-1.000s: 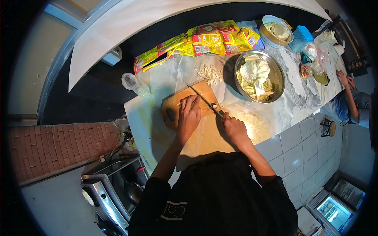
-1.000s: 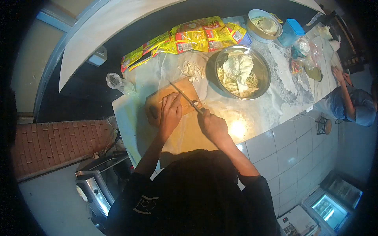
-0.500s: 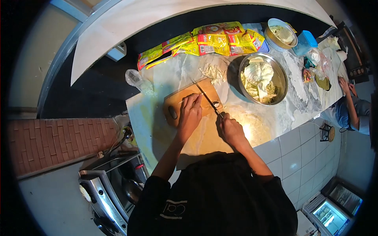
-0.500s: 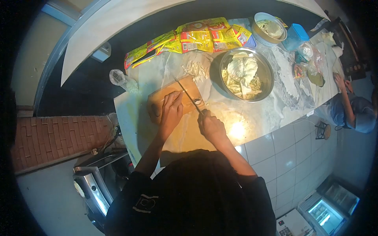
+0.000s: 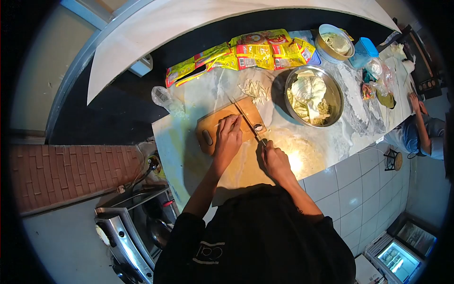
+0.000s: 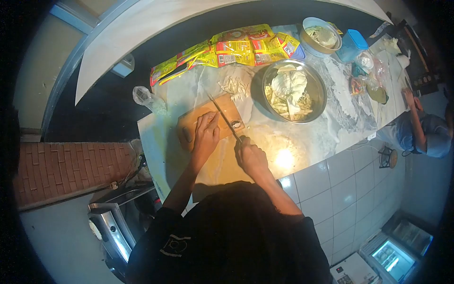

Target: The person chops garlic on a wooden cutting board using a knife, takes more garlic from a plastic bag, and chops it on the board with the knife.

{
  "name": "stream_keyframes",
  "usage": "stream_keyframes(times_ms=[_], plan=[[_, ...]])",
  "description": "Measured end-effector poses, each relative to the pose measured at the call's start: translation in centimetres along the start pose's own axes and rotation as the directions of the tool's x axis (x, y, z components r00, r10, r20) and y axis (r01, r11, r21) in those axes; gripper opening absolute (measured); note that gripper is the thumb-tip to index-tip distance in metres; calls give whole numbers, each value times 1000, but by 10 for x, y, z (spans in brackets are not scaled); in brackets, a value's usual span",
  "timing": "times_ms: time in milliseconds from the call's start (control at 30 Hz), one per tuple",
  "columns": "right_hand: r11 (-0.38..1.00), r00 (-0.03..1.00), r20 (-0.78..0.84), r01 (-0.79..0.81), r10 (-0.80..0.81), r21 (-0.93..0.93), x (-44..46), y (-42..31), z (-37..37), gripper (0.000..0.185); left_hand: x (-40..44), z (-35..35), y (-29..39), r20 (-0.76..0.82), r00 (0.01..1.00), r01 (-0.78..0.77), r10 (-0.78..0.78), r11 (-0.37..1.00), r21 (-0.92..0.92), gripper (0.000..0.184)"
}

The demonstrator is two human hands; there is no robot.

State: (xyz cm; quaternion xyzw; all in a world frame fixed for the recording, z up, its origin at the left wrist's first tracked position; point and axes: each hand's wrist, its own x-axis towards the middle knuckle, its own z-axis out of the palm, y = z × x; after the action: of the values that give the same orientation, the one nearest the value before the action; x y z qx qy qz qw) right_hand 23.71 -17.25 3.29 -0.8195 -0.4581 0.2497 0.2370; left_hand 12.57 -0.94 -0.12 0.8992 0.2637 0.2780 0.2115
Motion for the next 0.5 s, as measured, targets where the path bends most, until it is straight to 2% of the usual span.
stream_keyframes(times_ms=[133, 500], plan=[[1000, 1000, 12, 22, -21, -20, 1, -5, 1, 23, 1, -1, 2, -8, 1000, -2, 2, 1000, -19, 40], [984, 994, 56, -79, 89, -161, 13, -7, 23, 21, 5, -4, 0, 7, 1000, 5, -5, 1000, 20, 40]])
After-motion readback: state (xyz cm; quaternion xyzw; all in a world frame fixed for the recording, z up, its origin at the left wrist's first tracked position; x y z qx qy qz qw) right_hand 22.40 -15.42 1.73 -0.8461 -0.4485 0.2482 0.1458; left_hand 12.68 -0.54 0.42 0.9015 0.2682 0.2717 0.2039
